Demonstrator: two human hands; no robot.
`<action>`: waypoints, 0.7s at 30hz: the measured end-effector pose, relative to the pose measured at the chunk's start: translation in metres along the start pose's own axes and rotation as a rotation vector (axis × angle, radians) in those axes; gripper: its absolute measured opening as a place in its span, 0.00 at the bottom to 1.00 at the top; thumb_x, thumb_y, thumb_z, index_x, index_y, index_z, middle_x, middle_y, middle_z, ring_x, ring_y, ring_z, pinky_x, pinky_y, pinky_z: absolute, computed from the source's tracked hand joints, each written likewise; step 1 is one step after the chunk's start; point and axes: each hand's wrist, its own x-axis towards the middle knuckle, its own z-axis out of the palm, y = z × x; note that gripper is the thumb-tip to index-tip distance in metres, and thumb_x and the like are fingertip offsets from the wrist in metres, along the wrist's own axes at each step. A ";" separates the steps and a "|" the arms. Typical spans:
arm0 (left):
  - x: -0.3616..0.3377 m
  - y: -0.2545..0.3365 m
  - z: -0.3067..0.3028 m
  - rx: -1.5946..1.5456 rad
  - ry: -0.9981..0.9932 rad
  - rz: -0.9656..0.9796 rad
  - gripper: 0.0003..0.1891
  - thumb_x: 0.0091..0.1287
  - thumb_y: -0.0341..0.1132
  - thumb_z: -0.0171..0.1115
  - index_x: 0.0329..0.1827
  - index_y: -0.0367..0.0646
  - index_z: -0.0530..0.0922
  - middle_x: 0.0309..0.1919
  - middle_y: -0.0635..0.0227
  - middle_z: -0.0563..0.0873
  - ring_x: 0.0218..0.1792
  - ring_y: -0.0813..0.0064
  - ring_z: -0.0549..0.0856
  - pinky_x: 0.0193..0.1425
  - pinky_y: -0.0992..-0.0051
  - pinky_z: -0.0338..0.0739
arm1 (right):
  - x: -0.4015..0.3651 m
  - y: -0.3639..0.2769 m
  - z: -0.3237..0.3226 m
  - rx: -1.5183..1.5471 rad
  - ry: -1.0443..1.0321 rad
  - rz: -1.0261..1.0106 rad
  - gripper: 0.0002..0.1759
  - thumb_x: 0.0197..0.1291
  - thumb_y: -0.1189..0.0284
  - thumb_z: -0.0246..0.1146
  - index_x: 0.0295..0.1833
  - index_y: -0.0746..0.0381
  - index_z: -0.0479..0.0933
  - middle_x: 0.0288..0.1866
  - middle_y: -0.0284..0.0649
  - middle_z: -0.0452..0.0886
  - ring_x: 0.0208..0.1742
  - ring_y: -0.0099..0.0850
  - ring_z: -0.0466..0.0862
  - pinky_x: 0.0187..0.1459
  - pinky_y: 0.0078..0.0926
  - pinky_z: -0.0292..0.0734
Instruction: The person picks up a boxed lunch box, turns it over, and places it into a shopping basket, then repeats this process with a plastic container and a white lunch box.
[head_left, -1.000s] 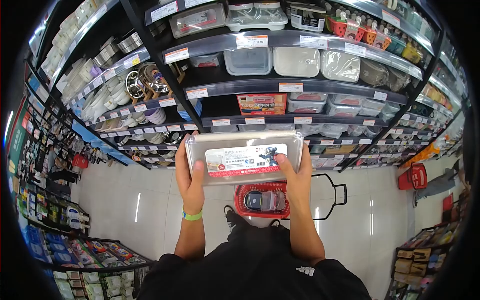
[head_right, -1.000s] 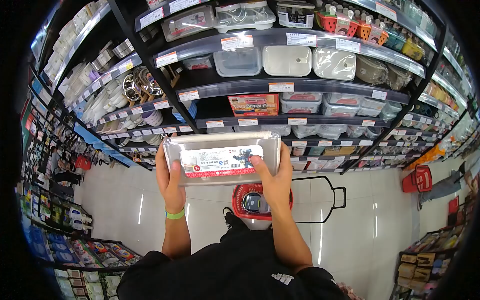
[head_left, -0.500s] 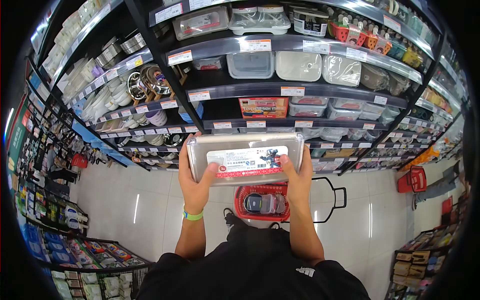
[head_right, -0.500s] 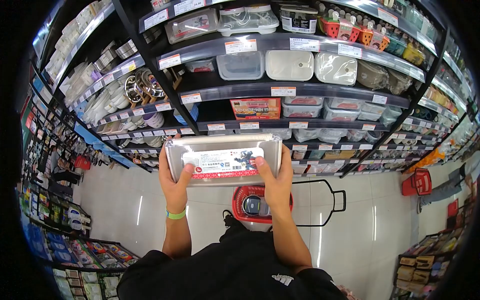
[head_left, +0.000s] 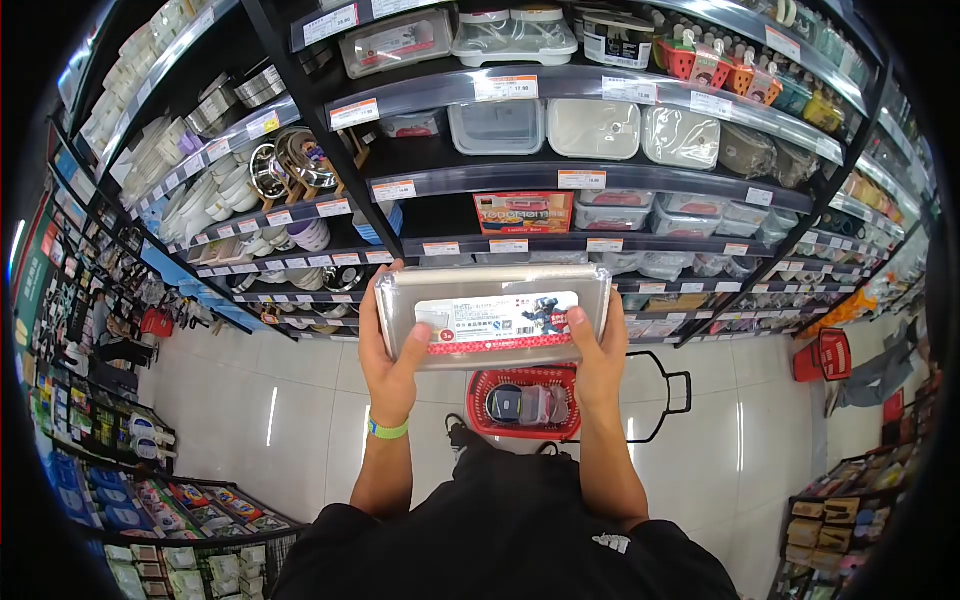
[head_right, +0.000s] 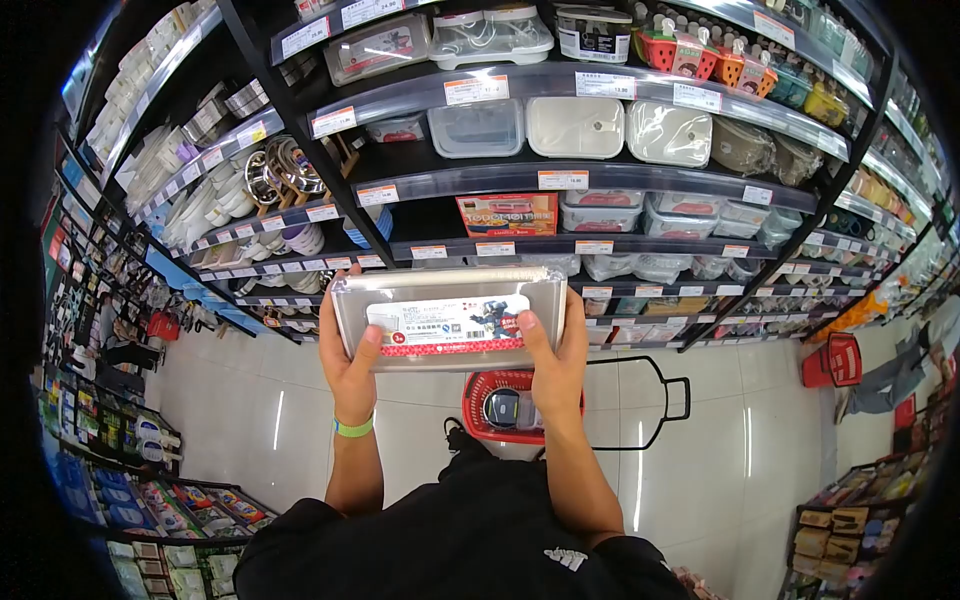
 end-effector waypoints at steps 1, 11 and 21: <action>0.000 -0.001 -0.001 0.002 0.001 0.002 0.36 0.69 0.30 0.63 0.79 0.31 0.58 0.76 0.50 0.67 0.72 0.62 0.72 0.77 0.64 0.64 | 0.000 0.000 0.000 0.004 -0.002 0.001 0.27 0.69 0.66 0.66 0.67 0.69 0.68 0.57 0.41 0.78 0.57 0.27 0.76 0.62 0.27 0.70; -0.012 -0.005 0.001 -0.026 0.093 -0.003 0.32 0.69 0.30 0.66 0.72 0.38 0.59 0.78 0.45 0.65 0.67 0.68 0.75 0.74 0.68 0.64 | -0.001 0.005 0.000 0.007 -0.010 0.030 0.27 0.69 0.66 0.67 0.66 0.68 0.67 0.58 0.41 0.76 0.57 0.26 0.76 0.62 0.27 0.70; -0.007 -0.004 -0.001 0.039 0.068 -0.004 0.31 0.68 0.28 0.64 0.72 0.30 0.63 0.76 0.47 0.68 0.68 0.65 0.75 0.74 0.66 0.67 | -0.002 0.009 -0.003 0.001 0.039 0.020 0.24 0.66 0.66 0.70 0.58 0.65 0.68 0.51 0.37 0.76 0.51 0.22 0.74 0.56 0.23 0.71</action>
